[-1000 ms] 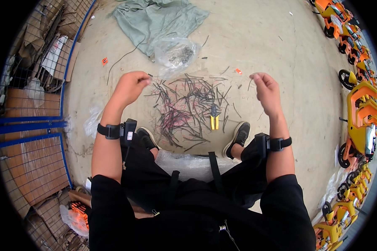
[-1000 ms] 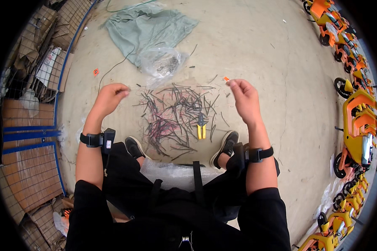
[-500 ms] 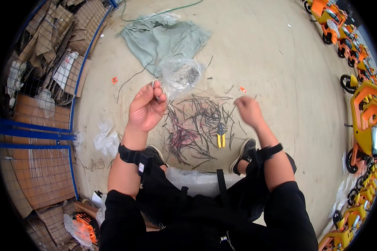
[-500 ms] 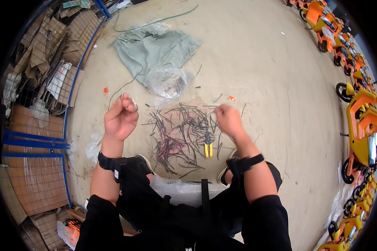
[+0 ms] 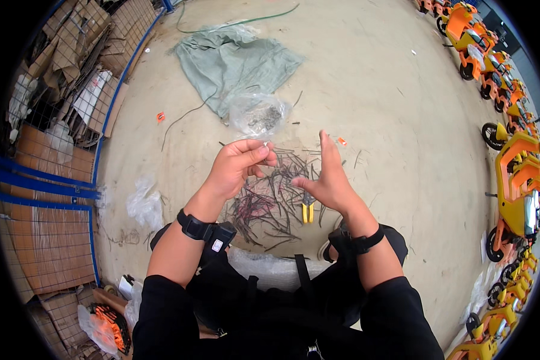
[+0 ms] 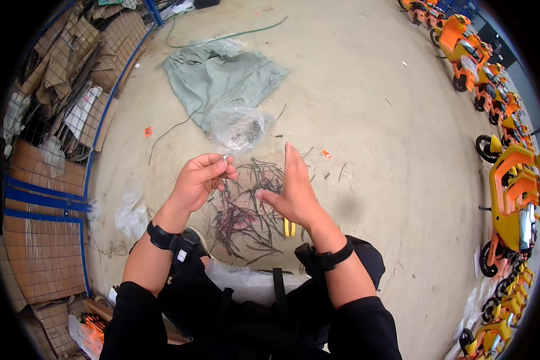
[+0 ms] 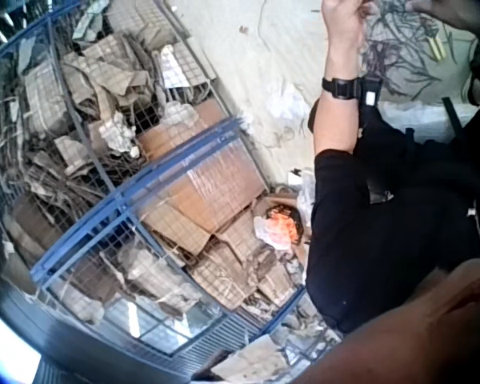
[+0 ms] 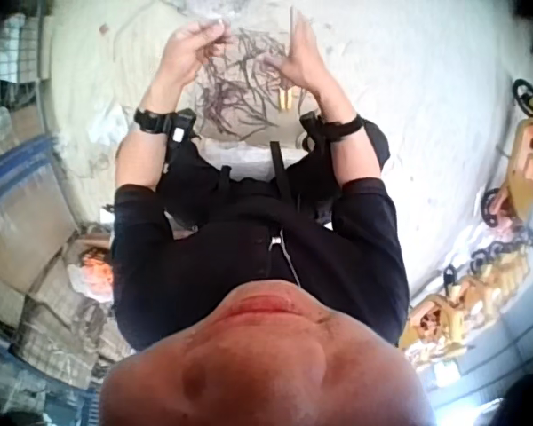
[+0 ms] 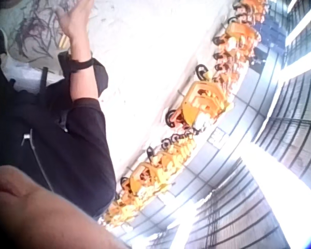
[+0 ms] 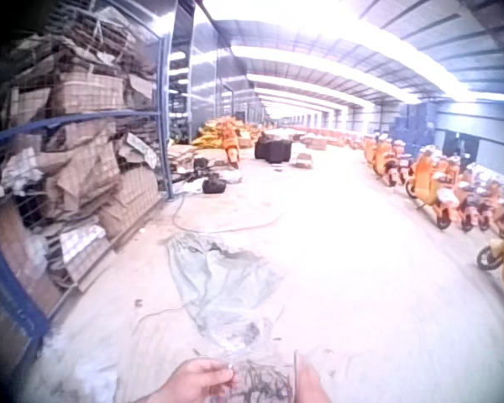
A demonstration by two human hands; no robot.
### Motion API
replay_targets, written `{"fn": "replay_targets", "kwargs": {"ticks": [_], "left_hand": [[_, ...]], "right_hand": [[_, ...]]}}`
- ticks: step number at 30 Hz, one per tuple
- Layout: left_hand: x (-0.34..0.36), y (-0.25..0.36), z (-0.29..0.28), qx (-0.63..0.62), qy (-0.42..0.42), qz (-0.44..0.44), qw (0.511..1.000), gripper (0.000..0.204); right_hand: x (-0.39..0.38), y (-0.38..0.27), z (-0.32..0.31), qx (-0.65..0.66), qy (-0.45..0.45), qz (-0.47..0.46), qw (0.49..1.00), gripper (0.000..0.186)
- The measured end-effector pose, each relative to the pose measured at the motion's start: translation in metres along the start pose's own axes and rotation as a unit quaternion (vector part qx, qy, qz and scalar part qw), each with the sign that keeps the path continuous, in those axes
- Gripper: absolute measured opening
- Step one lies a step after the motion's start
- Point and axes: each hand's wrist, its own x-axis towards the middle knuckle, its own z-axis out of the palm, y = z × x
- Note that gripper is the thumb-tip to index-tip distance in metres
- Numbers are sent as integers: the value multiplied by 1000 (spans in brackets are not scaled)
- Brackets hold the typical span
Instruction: The person sits on a foam mat and uses yellow-handled pliers to cut thin black wires into small pieces. The person repeatedly picks up wires from a pile, cuts them, and drops the pieces back onto the floor.
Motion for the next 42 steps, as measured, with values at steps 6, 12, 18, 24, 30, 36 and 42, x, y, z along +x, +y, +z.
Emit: {"fn": "replay_targets", "kwargs": {"ticks": [6, 12, 18, 24, 30, 36, 42], "left_hand": [[5, -13, 14, 42, -85, -84, 992, 24], [2, -9, 13, -48, -160, -150, 975, 20], [1, -4, -14, -155, -157, -127, 967, 20], [4, -4, -25, -180, -165, -110, 963, 18], [6, -2, -10, -215, -157, -49, 963, 19], [19, -5, 15, -40, 56, 32, 997, 26], [25, -14, 13, 304, 113, 59, 944, 24]], "right_hand": [[11, -2, 3, 63, 4, -122, 991, 63], [15, -3, 14, 351, -56, 120, 927, 37], [20, 1, -21, 436, -263, 179, 842, 37], [28, 16, -33, 479, -203, 224, 824, 23], [17, 0, 21, 489, -179, 311, 795, 21], [2, -17, 47, 348, -158, 211, 900, 20], [0, -6, 40, 257, -89, 168, 948, 24]]}}
